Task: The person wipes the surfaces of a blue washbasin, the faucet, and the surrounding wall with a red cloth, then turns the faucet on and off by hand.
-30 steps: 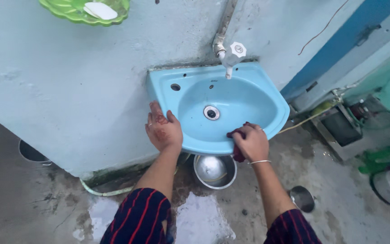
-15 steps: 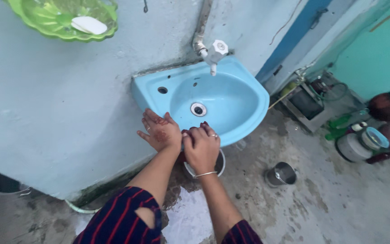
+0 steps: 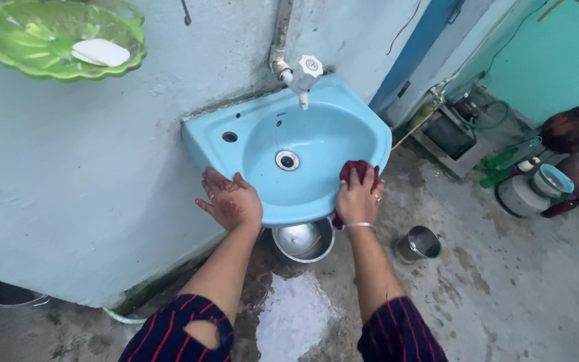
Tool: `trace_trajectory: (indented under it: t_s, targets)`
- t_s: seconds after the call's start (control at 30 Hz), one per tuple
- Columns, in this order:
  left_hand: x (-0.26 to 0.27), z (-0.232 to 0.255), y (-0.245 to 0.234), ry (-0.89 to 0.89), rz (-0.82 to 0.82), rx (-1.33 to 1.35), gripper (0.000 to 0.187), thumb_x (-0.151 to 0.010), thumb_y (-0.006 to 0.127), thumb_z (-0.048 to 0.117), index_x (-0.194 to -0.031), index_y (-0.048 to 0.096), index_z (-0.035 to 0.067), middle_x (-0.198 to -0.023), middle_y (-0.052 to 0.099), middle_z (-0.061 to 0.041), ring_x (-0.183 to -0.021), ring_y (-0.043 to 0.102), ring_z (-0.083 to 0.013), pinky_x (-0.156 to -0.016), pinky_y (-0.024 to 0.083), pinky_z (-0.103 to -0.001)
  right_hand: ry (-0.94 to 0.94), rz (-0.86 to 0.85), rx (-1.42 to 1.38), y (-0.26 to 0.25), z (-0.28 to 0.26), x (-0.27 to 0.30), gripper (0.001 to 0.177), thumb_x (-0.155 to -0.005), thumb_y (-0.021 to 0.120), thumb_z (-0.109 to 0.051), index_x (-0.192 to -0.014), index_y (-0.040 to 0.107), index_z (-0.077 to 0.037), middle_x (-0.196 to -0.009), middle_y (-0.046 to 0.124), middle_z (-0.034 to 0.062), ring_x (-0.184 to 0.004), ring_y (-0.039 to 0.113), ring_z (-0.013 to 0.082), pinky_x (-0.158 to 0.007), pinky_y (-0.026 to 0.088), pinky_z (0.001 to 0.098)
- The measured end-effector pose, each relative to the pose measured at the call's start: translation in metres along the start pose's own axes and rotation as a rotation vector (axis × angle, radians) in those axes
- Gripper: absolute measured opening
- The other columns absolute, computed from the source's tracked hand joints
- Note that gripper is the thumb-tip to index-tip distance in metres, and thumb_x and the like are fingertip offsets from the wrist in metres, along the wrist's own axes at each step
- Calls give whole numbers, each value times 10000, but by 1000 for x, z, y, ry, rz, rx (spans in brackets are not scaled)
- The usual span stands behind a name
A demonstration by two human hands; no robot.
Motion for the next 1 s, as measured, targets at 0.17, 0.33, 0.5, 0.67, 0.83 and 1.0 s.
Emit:
trace_trajectory:
  t_s: [0.17,0.33,0.5,0.67,0.83,1.0]
  targets:
    - [2,2,-5,17,48,37,637,-1004,563,283,-1507,343,-42,-1540,444,-206,-1461,396,-340,-1158,308,-573,179,-57,107,12,5,-46,657,-906,553,-437,-1524,470,-230,-1708,117,96,-1488,159,561,-1172,256,651]
    - [4,7,-18,1,83,105,634,-970,631,241,-1473,382,-53,-1463,509,-227,-1362,499,-357,-1124,377,-525,157,-88,68,23,29,-96,729,-818,577,-345,-1529,473,-229,-1702,128,124,-1456,207,553,-1183,282,566]
    - [1,9,-23,-25,76,130,608,-914,696,214,-1401,435,-39,-1367,566,-238,-1253,569,-392,-1079,429,-483,41,-7,-17,43,67,-144,669,-807,564,-292,-1473,585,-234,-1717,174,153,-1424,265,544,-1232,248,511]
    - [4,13,-34,-20,95,194,628,-897,686,196,-1416,426,-44,-1352,562,-249,-1228,566,-426,-1060,427,-495,-93,7,109,42,66,-146,539,-838,599,-256,-1371,669,-221,-1684,200,118,-1524,24,544,-1203,72,642]
    - [0,9,-25,-60,17,180,651,-931,664,205,-1467,384,-37,-1463,497,-242,-1293,536,-422,-1111,410,-486,-300,70,137,25,41,-113,372,-933,615,-303,-1269,726,-188,-1630,412,103,-1563,129,448,-1228,98,659]
    - [0,4,-14,-42,49,183,695,-940,667,244,-1491,341,-24,-1540,435,-262,-1363,488,-423,-1137,385,-470,-425,33,96,6,-2,-59,293,-958,587,-286,-1140,776,-155,-1397,641,143,-1452,404,388,-1200,238,596]
Point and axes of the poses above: each hand's wrist, its own x-axis away from the middle knuckle, its own y-axis out of the palm, z = x × y, the point moved 7 cm from there along -x, towards the middle knuckle
